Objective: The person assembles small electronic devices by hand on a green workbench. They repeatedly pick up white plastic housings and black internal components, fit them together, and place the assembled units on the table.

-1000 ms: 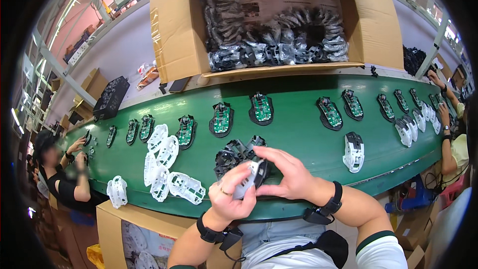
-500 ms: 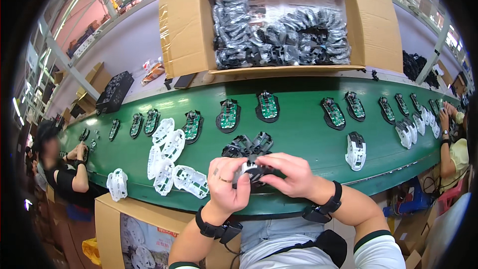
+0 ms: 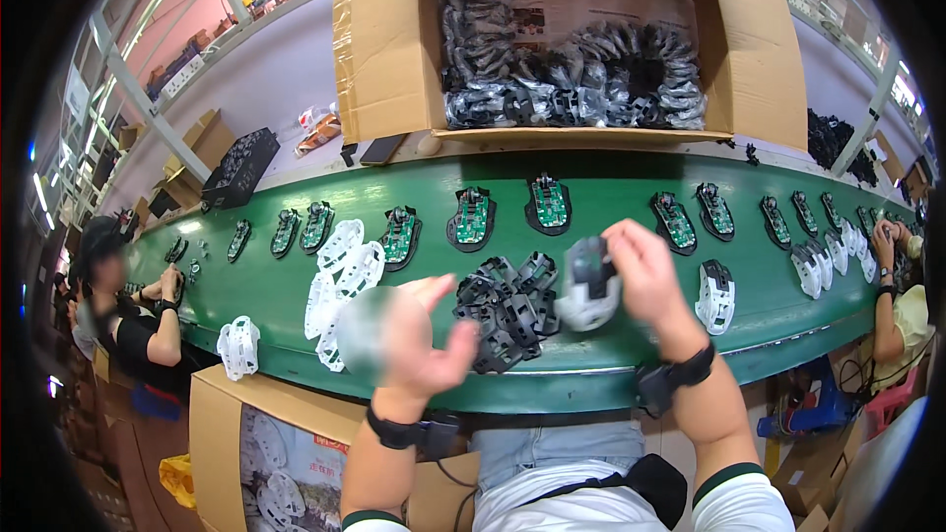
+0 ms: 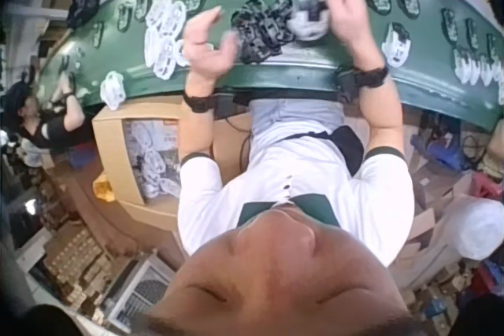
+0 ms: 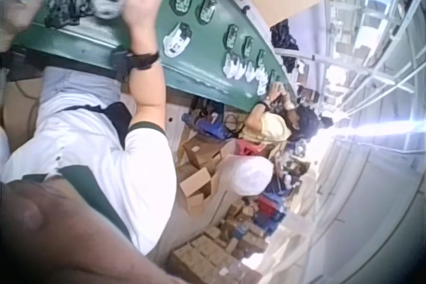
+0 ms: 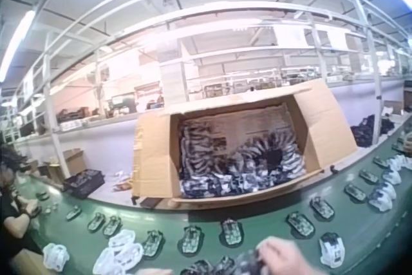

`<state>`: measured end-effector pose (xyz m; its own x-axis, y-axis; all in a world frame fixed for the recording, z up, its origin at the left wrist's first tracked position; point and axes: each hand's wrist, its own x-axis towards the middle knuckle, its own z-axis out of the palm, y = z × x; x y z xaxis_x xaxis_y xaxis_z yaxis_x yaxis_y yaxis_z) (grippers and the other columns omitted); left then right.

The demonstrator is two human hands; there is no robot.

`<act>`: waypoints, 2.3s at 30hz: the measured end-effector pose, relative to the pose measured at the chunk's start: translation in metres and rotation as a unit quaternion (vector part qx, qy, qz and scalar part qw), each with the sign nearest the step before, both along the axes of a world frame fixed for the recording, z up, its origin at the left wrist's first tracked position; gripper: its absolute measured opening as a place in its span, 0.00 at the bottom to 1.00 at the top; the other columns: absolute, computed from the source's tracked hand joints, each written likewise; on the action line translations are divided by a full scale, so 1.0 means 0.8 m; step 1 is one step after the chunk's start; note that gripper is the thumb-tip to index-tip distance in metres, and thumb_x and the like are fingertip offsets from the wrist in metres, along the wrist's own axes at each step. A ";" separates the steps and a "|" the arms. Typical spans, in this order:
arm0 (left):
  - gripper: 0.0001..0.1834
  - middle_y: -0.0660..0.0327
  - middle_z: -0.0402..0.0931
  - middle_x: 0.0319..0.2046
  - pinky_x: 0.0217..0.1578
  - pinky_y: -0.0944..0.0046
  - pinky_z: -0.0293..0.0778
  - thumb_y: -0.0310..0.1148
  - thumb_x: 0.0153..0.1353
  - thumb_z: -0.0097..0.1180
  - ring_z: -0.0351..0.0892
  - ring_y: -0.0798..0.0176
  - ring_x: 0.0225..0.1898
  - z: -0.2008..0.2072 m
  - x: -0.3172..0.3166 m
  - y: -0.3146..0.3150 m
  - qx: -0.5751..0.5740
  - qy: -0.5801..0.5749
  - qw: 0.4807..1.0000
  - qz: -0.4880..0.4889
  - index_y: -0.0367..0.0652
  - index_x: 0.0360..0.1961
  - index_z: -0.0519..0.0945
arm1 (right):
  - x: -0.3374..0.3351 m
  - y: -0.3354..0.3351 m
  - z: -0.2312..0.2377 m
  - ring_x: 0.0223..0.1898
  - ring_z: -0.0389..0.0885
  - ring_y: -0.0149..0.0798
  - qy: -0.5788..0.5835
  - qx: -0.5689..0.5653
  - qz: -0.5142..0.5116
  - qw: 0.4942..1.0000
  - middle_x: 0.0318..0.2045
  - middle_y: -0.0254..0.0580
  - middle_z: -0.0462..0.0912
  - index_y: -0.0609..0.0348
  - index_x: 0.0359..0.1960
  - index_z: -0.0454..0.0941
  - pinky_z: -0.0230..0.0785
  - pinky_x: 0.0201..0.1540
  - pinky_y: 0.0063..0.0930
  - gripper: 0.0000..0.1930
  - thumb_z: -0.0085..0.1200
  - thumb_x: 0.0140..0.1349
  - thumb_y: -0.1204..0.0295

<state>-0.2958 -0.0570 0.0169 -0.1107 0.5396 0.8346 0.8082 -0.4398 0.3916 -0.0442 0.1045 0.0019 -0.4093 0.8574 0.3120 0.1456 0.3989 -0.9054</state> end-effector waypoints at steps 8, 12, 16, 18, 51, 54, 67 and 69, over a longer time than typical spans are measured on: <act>0.07 0.54 0.84 0.31 0.36 0.59 0.78 0.24 0.57 0.64 0.83 0.52 0.31 0.018 -0.068 -0.044 -0.177 -0.100 0.973 0.107 0.37 0.37 0.85 | 0.007 0.008 -0.002 0.45 0.84 0.55 -0.082 0.181 0.004 0.980 0.42 0.50 0.86 0.61 0.44 0.83 0.77 0.51 0.44 0.13 0.64 0.59 0.70; 0.25 0.54 0.84 0.46 0.62 0.40 0.67 0.38 0.47 0.71 0.80 0.46 0.53 0.018 -0.066 -0.079 -0.322 0.114 0.934 0.106 0.43 0.49 0.84 | -0.023 -0.033 -0.024 0.48 0.80 0.52 -0.208 0.243 0.152 0.935 0.42 0.44 0.82 0.56 0.41 0.79 0.75 0.52 0.43 0.19 0.71 0.53 0.60; 0.26 0.54 0.82 0.52 0.66 0.36 0.61 0.38 0.49 0.71 0.76 0.47 0.59 0.002 -0.065 -0.089 -0.382 0.177 0.900 0.115 0.44 0.51 0.83 | -0.029 -0.032 -0.037 0.49 0.78 0.51 -0.237 0.216 0.168 0.932 0.45 0.43 0.81 0.55 0.38 0.77 0.72 0.53 0.43 0.21 0.73 0.51 0.59; 0.24 0.53 0.83 0.50 0.64 0.40 0.65 0.36 0.51 0.70 0.79 0.47 0.56 -0.004 -0.074 -0.076 -0.376 0.185 0.899 0.129 0.43 0.51 0.83 | -0.026 -0.028 -0.041 0.47 0.78 0.52 -0.200 0.208 0.161 0.944 0.42 0.43 0.80 0.55 0.40 0.76 0.72 0.52 0.44 0.22 0.74 0.51 0.59; 0.25 0.50 0.82 0.37 0.37 0.61 0.79 0.26 0.52 0.70 0.83 0.53 0.33 -0.048 -0.019 0.019 -0.053 -0.108 0.992 -0.047 0.35 0.53 0.79 | -0.011 -0.014 0.014 0.31 0.81 0.35 -0.191 0.079 0.058 0.977 0.42 0.42 0.82 0.59 0.54 0.82 0.77 0.38 0.28 0.29 0.75 0.52 0.59; 0.26 0.53 0.83 0.34 0.31 0.57 0.80 0.28 0.48 0.72 0.83 0.51 0.28 -0.035 0.002 0.015 -0.065 -0.025 0.995 -0.069 0.39 0.51 0.81 | -0.036 -0.029 -0.011 0.31 0.78 0.30 -0.012 0.161 0.149 0.976 0.46 0.42 0.82 0.60 0.58 0.81 0.76 0.35 0.25 0.33 0.78 0.50 0.61; 0.27 0.53 0.81 0.32 0.29 0.62 0.77 0.31 0.55 0.72 0.80 0.59 0.27 -0.045 0.019 0.004 -0.066 -0.117 0.984 -0.117 0.33 0.55 0.78 | -0.063 -0.067 -0.011 0.66 0.71 0.63 -0.076 0.331 0.181 0.923 0.69 0.65 0.64 0.74 0.72 0.61 0.69 0.65 0.47 0.53 0.70 0.55 0.46; 0.27 0.53 0.81 0.34 0.31 0.64 0.77 0.30 0.56 0.72 0.80 0.61 0.28 -0.047 0.014 0.002 -0.086 -0.120 0.980 -0.131 0.32 0.55 0.77 | -0.061 -0.063 -0.012 0.66 0.71 0.64 -0.089 0.346 0.183 0.916 0.69 0.64 0.64 0.73 0.73 0.59 0.69 0.65 0.47 0.53 0.69 0.56 0.46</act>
